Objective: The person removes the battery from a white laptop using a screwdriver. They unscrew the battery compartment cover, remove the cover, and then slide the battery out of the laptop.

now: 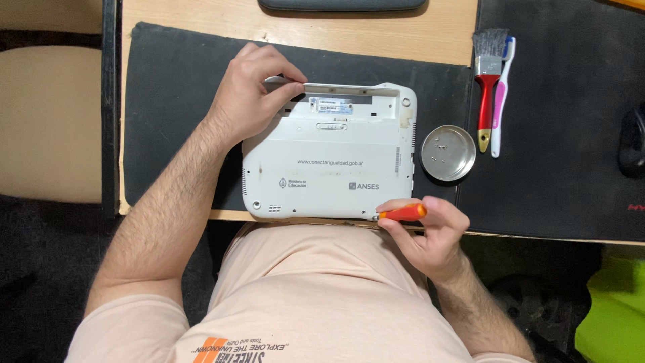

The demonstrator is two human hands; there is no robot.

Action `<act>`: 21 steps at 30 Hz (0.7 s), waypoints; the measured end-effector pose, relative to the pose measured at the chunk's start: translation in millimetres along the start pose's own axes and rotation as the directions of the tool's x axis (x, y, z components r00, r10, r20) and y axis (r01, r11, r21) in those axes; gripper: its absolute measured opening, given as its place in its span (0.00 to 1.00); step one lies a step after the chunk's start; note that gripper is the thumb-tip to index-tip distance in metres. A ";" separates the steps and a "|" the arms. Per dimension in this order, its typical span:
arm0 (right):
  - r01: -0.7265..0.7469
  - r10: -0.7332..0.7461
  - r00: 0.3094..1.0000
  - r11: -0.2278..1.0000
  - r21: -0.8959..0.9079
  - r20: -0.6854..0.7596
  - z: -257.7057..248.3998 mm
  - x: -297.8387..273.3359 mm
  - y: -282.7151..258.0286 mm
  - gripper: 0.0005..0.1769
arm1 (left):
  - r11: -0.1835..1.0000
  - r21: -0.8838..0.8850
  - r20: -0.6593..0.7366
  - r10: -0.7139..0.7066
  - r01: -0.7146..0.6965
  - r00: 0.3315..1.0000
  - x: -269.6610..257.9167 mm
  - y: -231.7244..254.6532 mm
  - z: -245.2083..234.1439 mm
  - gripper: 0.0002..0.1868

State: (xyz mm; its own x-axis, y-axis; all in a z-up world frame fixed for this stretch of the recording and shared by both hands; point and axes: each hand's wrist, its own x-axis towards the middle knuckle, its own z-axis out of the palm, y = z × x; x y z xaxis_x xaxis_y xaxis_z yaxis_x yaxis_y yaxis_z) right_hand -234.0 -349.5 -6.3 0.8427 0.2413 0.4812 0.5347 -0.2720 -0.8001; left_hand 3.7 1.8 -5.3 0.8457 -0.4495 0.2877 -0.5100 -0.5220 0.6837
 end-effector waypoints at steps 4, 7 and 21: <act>0.065 -0.061 0.997 0.996 0.067 -0.048 3.4 2.4 8.0 0.44 | 1.000 -0.022 0.006 -0.017 0.017 1.000 -0.8 0.7 0.0 0.03; 0.154 -0.155 0.988 0.984 -0.089 -0.001 5.7 14.4 2.0 0.36 | 0.999 -0.030 0.009 -0.023 0.023 1.000 -0.1 -0.8 1.7 0.04; 0.198 -0.188 0.980 0.958 -0.207 0.066 9.1 20.2 -1.2 0.15 | 0.999 -0.020 0.027 -0.045 0.046 0.999 0.4 0.9 1.1 0.04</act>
State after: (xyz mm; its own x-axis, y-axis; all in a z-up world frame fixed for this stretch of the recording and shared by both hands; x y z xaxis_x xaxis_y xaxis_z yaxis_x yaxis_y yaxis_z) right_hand -218.1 -335.8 1.1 0.7209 0.3489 0.5988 0.6921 -0.4059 -0.5968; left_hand 3.4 0.4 -5.3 0.8634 -0.4447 0.2383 -0.4675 -0.5276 0.7093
